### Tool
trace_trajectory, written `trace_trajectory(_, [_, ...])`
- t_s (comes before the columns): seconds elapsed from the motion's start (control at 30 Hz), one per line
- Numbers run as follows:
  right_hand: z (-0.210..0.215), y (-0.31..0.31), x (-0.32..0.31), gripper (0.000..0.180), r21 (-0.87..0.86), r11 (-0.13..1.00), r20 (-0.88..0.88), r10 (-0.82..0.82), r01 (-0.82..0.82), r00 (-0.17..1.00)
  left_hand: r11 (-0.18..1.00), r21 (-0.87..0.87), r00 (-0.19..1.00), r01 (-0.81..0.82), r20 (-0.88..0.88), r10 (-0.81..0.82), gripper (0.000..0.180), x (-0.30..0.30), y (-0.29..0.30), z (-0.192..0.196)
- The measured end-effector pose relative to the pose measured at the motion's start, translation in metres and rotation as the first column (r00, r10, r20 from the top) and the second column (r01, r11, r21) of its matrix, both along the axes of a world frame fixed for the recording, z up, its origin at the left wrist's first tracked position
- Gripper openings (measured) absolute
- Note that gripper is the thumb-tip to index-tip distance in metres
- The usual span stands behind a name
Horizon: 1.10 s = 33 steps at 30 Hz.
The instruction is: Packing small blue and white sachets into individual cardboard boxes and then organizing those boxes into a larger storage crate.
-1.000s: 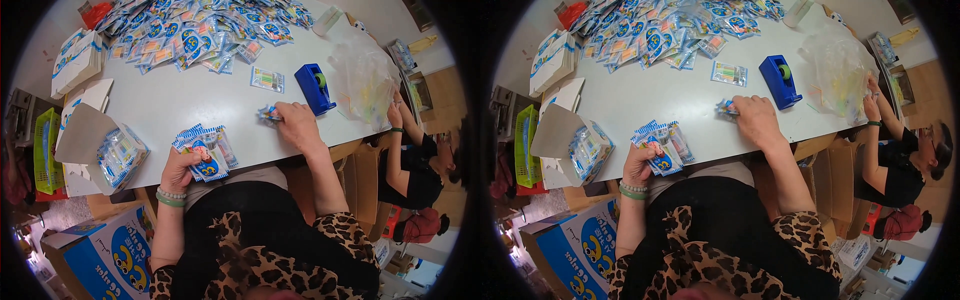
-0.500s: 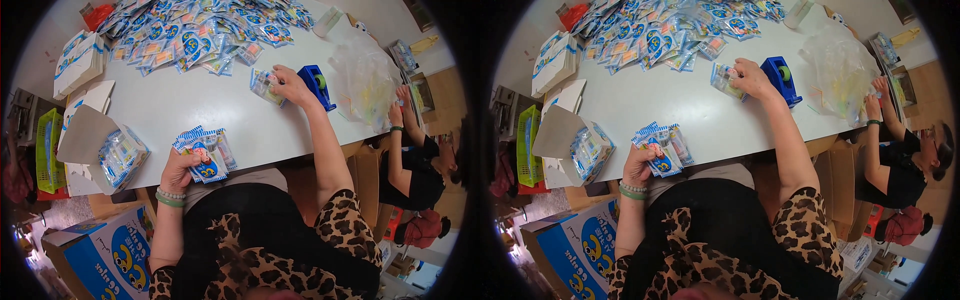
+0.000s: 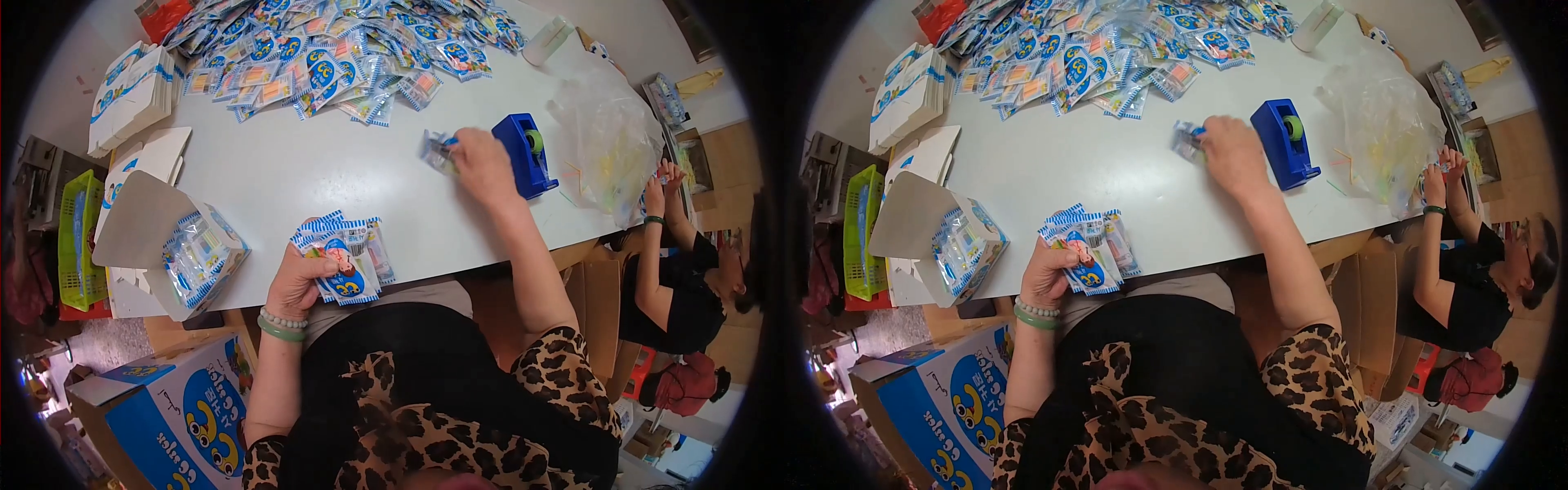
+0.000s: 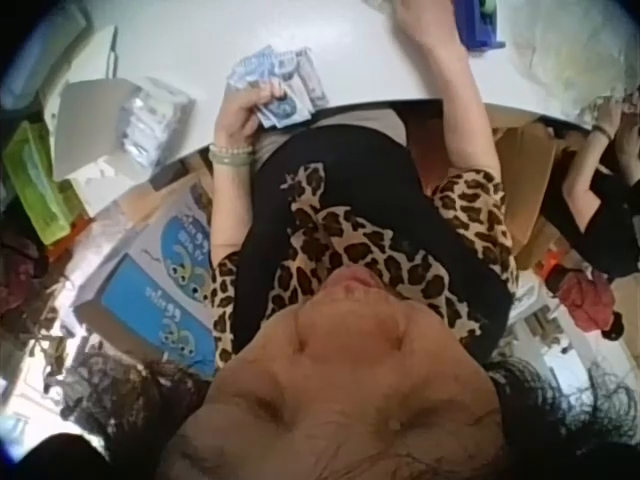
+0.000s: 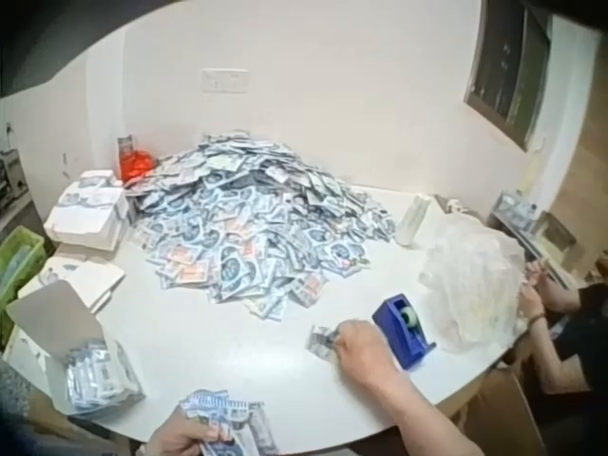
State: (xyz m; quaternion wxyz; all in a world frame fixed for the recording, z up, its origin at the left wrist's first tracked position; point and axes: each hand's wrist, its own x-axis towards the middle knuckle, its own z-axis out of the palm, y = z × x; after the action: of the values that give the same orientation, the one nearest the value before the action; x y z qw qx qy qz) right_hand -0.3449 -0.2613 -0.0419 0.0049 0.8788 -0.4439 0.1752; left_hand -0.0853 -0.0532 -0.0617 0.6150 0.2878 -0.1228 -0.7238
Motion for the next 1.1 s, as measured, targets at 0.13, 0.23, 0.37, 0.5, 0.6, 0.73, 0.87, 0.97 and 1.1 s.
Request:
trace_trajectory(0.13, [-0.004,0.020,0.007,0.029,-0.055,0.994,-0.025,0.090,-0.091,0.996,0.998,-0.040,0.999,0.040,-0.011,-0.041,0.052,0.002,0.000,-0.005])
trace_trajectory(0.23, [-0.003,0.018,0.007,0.033,-0.002,0.998,-0.017,0.059,-0.059,0.998,1.000,-0.008,1.000,0.017,-0.001,-0.017,0.052,0.000,-0.001,-0.003])
trace_trajectory(0.37, [-0.001,0.001,0.007,0.026,0.231,0.969,-0.021,-0.080,0.083,0.997,1.000,-0.017,1.000,0.020,0.009,-0.020,0.052,0.000,0.000,-0.002])
trace_trajectory(0.5, [0.007,-0.010,-0.005,0.020,0.632,0.759,0.172,-0.335,0.157,0.926,1.000,-0.017,1.000,0.008,0.014,-0.008,0.051,0.000,0.000,-0.004])
trace_trajectory(0.6, [-0.002,-0.015,-0.024,0.022,0.710,0.703,0.451,-0.403,-0.046,0.797,0.999,-0.015,0.999,0.029,0.015,-0.029,0.051,-0.001,-0.002,-0.002])
trace_trajectory(0.73, [0.022,0.005,-0.016,0.023,0.744,0.655,0.613,-0.591,-0.132,0.525,1.000,-0.008,0.999,0.029,0.030,-0.029,0.052,0.002,0.000,-0.004])
trace_trajectory(0.87, [0.020,0.023,0.004,0.045,0.566,0.806,0.064,-0.253,0.174,0.965,1.000,-0.017,1.000,0.015,0.025,-0.015,0.052,-0.001,0.000,0.000])
trace_trajectory(0.97, [0.024,0.038,0.017,0.051,0.402,0.844,-0.143,-0.325,0.355,0.935,1.000,-0.014,0.999,0.014,0.036,-0.014,0.052,-0.001,0.001,0.000])
trace_trajectory(1.1, [0.009,0.026,0.002,0.050,0.593,0.710,-0.018,-0.460,0.380,0.888,0.999,-0.029,0.999,0.036,0.019,-0.035,0.050,-0.001,0.000,-0.002])
